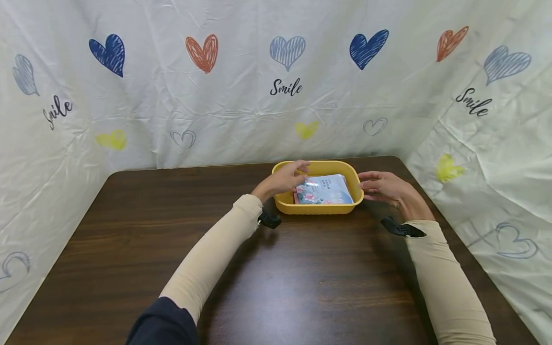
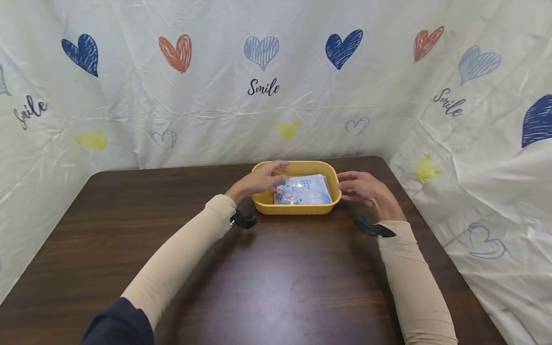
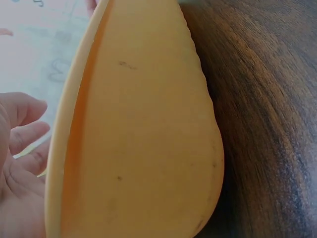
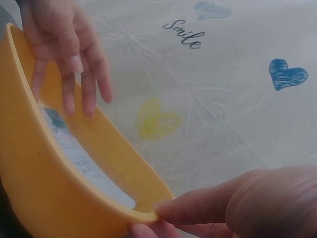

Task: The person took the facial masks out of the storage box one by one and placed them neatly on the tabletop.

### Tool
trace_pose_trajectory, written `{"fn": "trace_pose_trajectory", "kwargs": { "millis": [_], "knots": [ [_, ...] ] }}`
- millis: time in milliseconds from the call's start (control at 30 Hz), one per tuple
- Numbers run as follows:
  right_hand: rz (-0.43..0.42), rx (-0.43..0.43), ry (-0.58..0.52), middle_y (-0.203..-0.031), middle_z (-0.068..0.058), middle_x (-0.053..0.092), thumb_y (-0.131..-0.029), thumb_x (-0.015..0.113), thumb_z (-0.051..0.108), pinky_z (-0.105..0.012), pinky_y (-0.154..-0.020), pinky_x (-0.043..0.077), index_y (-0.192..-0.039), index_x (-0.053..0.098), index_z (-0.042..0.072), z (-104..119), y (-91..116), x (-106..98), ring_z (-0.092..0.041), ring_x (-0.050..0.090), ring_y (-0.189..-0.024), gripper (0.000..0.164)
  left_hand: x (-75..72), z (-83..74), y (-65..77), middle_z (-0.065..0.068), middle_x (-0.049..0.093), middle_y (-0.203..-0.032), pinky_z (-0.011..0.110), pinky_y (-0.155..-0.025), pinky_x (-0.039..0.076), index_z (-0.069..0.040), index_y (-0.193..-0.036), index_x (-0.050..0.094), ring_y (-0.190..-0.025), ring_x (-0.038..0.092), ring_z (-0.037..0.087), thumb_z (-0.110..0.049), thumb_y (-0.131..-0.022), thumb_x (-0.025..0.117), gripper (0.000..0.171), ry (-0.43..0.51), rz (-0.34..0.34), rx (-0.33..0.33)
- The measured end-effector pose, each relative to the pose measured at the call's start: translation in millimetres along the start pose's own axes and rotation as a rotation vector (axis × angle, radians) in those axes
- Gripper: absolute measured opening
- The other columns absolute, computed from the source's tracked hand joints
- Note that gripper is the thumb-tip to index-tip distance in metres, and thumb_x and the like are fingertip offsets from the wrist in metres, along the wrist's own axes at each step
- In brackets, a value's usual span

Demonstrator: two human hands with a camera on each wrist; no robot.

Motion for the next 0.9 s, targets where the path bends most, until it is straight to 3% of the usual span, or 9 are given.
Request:
{"fn": "trace_pose_trajectory", "kwargs": {
  "millis": [167,400,633,900],
  "knots": [
    [0.003,-0.006,-0.001,-0.12,-0.003,0.061,-0.103,0.059,0.013,-0.028,-0.087,0.058,-0.156,0.032,0.0,-0.8,-0.8,-0.9,-0.009,0.065,-0.096,0.061,-0.7,-0.7,-2.0,0.017,0.047,-0.152,0.04,-0.104,0.048,-0.007,-0.157,0.035,-0.131,0.053,0.026,-0.023,-0.109,0.045,0.051,-0.052,-0.029,0.012],
    [-0.001,-0.011,-0.005,-0.122,-0.004,0.061,-0.103,0.06,0.013,-0.027,-0.086,0.059,-0.155,0.033,0.0,-1.5,-1.6,-1.0,-0.01,0.065,-0.096,0.06,-3.2,-2.2,-4.2,0.014,0.048,-0.152,0.041,-0.113,0.043,-0.005,-0.151,0.044,-0.139,0.047,0.029,-0.014,-0.107,0.048,0.045,-0.056,-0.11,0.033],
    [0.001,-0.007,-0.022,-0.119,-0.001,0.061,-0.102,0.061,0.013,-0.026,-0.084,0.059,-0.156,0.031,0.0,-1.8,-2.2,-1.1,-0.01,0.064,-0.095,0.062,-5.2,0.2,-3.0,0.015,0.045,-0.153,0.038,-0.096,0.056,-0.004,-0.149,0.047,-0.136,0.049,0.028,-0.009,-0.104,0.053,0.046,0.04,-0.169,0.008],
    [0.008,-0.008,-0.032,-0.118,-0.002,0.061,-0.103,0.06,0.012,-0.025,-0.083,0.059,-0.156,0.03,0.0,-2.6,-2.9,-1.9,-0.01,0.064,-0.095,0.062,-4.1,-1.3,-4.3,0.015,0.054,-0.146,0.038,-0.083,0.06,-0.006,-0.15,0.045,-0.104,0.066,0.025,-0.003,-0.1,0.059,0.052,0.121,-0.2,-0.036]
  ]
}}
Point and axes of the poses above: each hand's wrist, its own y-axis away from the middle knuckle, its own x-axis out of the palm, z = x × y, the point moved 6 cm from there along -y, towards the middle knuckle
